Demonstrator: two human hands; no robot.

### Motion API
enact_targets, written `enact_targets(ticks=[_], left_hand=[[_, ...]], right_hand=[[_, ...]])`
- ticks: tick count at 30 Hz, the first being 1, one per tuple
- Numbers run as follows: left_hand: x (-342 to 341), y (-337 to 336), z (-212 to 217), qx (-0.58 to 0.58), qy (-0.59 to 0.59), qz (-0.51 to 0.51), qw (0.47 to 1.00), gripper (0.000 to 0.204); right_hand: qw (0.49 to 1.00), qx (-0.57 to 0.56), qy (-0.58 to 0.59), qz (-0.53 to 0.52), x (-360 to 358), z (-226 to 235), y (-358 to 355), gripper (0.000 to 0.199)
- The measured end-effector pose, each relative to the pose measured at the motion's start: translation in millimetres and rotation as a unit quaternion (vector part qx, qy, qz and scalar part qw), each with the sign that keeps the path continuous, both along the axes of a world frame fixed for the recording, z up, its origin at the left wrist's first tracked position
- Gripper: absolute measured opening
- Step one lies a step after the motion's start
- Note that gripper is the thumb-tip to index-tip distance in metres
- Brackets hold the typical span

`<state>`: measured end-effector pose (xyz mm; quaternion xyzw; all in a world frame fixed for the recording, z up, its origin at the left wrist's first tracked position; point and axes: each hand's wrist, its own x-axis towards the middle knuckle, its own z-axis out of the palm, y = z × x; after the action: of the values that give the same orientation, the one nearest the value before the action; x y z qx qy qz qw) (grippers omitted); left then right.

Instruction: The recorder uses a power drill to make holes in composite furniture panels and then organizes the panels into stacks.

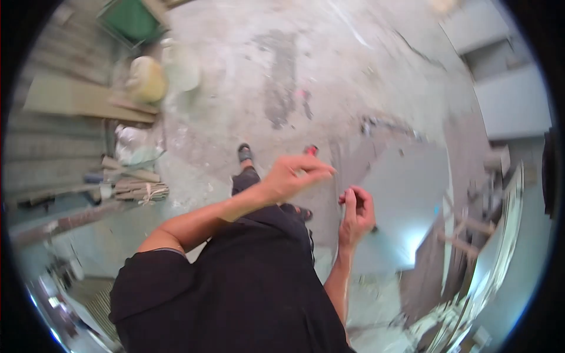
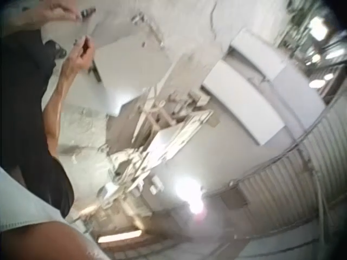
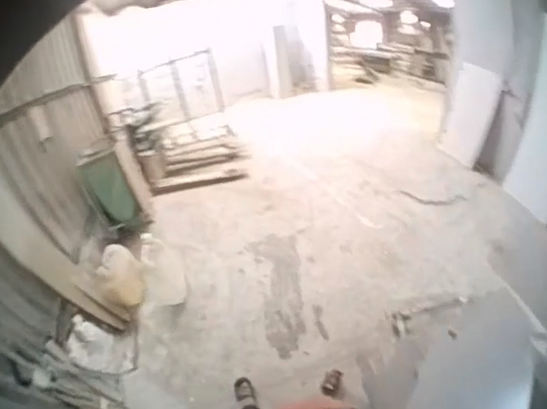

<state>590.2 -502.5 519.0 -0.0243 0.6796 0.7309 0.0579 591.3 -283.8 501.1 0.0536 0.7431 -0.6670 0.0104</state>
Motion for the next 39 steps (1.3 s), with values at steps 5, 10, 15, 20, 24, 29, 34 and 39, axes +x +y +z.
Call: enact_targets(ticks=[5,10,15,20,24,29,34,39], left_hand=[[17.2,-114.4,7.0,-0.151,0.109,0.030,0.982,0.029],[21.9,-229.3,-3.7,-0.233,0.114,0.044,0.965,0.037],[15.7,-291.0,0.1,-0.262,0.124,0.101,0.952,0.041],[-3.1,-311.6,7.7,-0.237,0.113,0.141,0.954,0.044],[-34.8,-325.6,10.9,-0.223,0.066,0.122,0.965,0.047],[-114.3,-344.6,0.4,-0.218,0.056,0.066,0.972,0.053],[-246.4,-333.4,-6.6,-0.227,0.138,0.035,0.963,0.050],[-393.9,-288.7,21.8,-0.177,0.115,-0.093,0.973,0.054]], right_hand=[[0.976,0.122,0.118,0.139,-22.4,18.3,-159.5,0.010],[0.961,0.149,0.138,0.187,-41.6,-0.8,-271.5,0.013],[0.943,0.164,0.131,0.258,-73.9,8.4,-343.8,0.013],[0.931,0.185,0.132,0.285,-109.2,15.0,-377.9,0.013],[0.944,0.141,0.071,0.291,-145.2,12.0,-392.6,0.013],[0.954,0.081,0.039,0.287,-220.7,4.3,-401.3,0.011],[0.958,0.106,0.112,0.241,-337.9,5.1,-369.8,0.005],[0.983,0.095,0.098,0.125,-454.3,28.7,-316.1,0.004]])
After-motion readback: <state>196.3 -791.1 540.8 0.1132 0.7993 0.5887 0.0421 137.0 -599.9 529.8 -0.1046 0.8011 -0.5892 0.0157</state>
